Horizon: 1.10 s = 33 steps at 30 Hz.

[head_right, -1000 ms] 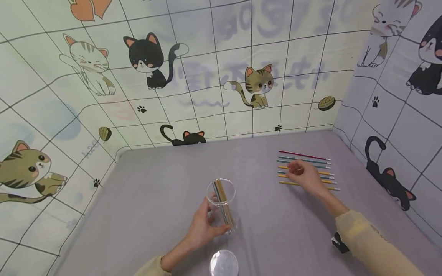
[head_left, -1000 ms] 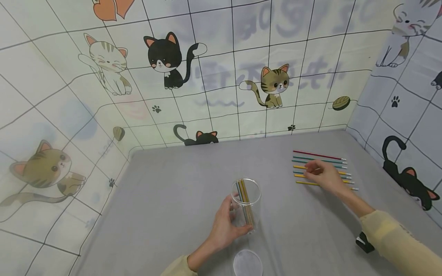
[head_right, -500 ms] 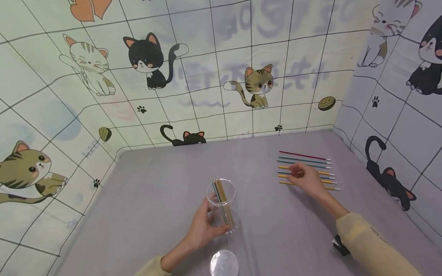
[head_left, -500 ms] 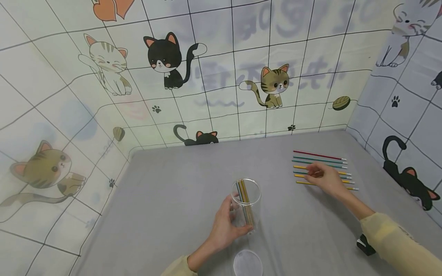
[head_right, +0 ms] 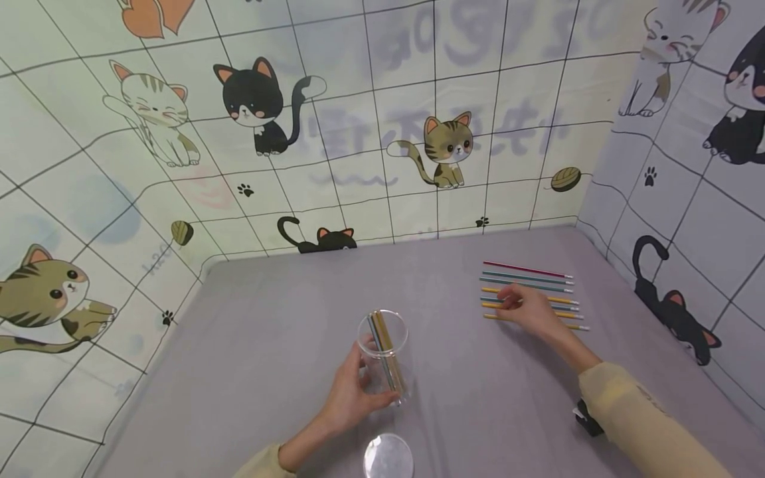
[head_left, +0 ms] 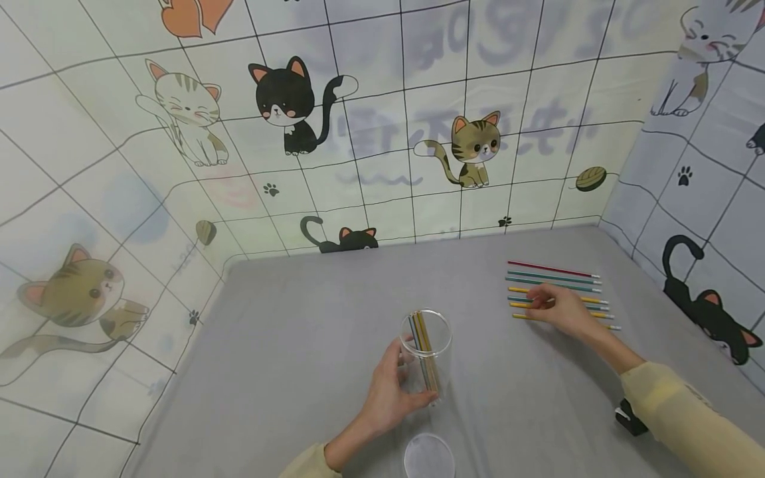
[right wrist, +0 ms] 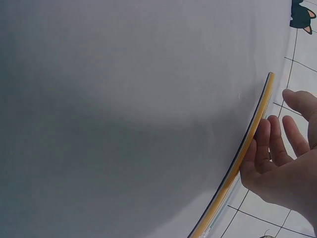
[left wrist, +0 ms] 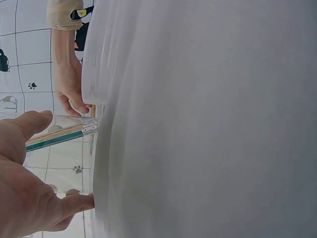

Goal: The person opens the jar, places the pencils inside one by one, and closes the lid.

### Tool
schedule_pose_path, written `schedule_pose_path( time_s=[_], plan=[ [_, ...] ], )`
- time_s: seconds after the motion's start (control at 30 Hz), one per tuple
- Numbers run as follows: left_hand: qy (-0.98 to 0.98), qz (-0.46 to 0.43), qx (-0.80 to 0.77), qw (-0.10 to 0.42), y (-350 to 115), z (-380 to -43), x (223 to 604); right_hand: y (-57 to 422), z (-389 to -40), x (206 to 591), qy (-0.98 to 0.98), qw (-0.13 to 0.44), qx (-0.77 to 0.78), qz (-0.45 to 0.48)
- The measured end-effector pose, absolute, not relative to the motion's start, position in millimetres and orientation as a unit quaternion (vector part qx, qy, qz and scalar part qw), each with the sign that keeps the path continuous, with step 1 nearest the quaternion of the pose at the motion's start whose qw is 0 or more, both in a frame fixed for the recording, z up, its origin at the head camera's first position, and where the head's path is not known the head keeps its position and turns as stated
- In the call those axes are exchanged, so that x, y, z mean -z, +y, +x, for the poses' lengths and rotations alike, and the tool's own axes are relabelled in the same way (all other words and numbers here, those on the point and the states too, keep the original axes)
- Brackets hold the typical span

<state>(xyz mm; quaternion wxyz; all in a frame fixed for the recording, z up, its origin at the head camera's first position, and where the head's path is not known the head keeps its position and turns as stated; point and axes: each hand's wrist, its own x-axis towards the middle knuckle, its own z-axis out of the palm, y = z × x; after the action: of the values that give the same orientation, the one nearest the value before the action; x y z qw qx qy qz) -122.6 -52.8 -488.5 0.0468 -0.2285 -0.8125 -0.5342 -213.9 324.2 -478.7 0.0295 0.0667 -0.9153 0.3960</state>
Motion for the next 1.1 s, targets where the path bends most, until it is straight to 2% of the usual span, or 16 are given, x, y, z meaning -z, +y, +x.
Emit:
schedule_pose_path(
  time_s=[0.6,1.1],
  plan=[
    [-0.815,-0.225,0.532,0.043,-53.0,-122.8,488.1,316.9,-218.1,479.6,-0.928,0.008,-0.354,0.114],
    [-0.814,-0.218,0.536,0.037,-53.0,-121.5,486.4,315.6,-218.6,470.0,-0.936,-0.047,-0.305,0.171]
  ],
)
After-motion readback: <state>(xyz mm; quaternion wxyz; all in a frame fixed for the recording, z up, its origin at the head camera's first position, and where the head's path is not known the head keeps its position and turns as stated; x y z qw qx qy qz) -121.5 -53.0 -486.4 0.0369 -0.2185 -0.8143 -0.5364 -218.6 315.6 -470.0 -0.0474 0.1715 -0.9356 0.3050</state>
